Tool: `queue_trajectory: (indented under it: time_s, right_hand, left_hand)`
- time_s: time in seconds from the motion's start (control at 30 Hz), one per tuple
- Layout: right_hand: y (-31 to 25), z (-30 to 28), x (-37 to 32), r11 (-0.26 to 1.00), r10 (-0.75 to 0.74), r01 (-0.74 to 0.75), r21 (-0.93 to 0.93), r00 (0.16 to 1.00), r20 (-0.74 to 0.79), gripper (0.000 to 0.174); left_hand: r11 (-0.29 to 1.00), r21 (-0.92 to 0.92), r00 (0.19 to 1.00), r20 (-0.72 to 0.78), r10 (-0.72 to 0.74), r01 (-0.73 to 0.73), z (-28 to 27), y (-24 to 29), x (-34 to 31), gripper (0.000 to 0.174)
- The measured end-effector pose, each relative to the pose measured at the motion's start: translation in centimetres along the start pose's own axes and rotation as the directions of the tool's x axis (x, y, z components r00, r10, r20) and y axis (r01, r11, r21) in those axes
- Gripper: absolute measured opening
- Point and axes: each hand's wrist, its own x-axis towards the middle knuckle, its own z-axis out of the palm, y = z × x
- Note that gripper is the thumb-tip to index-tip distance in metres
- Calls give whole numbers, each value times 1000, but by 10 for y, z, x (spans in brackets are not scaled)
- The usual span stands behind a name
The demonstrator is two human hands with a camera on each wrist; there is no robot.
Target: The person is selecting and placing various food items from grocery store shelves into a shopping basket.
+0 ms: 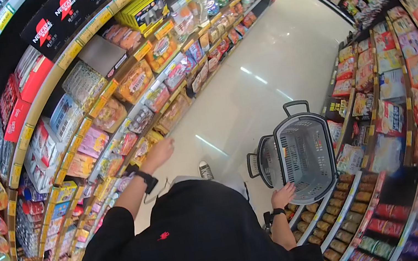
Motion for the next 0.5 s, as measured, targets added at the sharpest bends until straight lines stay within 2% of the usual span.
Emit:
queue_trajectory:
  time_s: [0.03,0.07,0.13,0.17,0.2,0.27,0.3,0.33,0.4,0.5]
  right_hand:
    - [1,4,4,1000,-16,16,-6,1000,-18,91]
    - [-8,0,12,1000,27,-27,-1,999,46,90]
    - [-24,-5,38,998,56,-57,10,995,80,88]
    - [-27,-7,48,997,72,-74,12,992,100,87]
    - [-24,6,60,987,-130,141,77,982,-134,84]
    - [-47,-13,79,953,-261,279,118,955,-143,82]
    - [-65,-23,95,927,-326,346,142,934,-150,81]
    - [-80,-29,111,920,-317,344,187,935,-160,81]
    - [-100,-36,137,905,-288,325,274,943,-165,82]
    - [-120,-38,178,863,-291,347,366,935,-200,82]
  left_hand:
    - [998,25,994,-98,54,-52,-10,2,18,30]
    - [993,58,974,-195,113,-103,-23,4,36,31]
    - [985,154,975,-221,-37,72,-63,13,77,34]
    - [987,143,959,-281,-31,74,-91,26,93,35]
    - [988,136,940,-339,-27,77,-120,38,109,36]
    - [924,380,794,-572,205,35,-155,35,134,38]
    - [940,337,788,-595,161,62,-176,37,149,39]
    - [951,297,782,-612,120,86,-198,41,163,41]
    - [916,311,746,-666,20,253,-229,48,190,48]
    - [801,459,721,-691,49,385,-259,40,229,60]
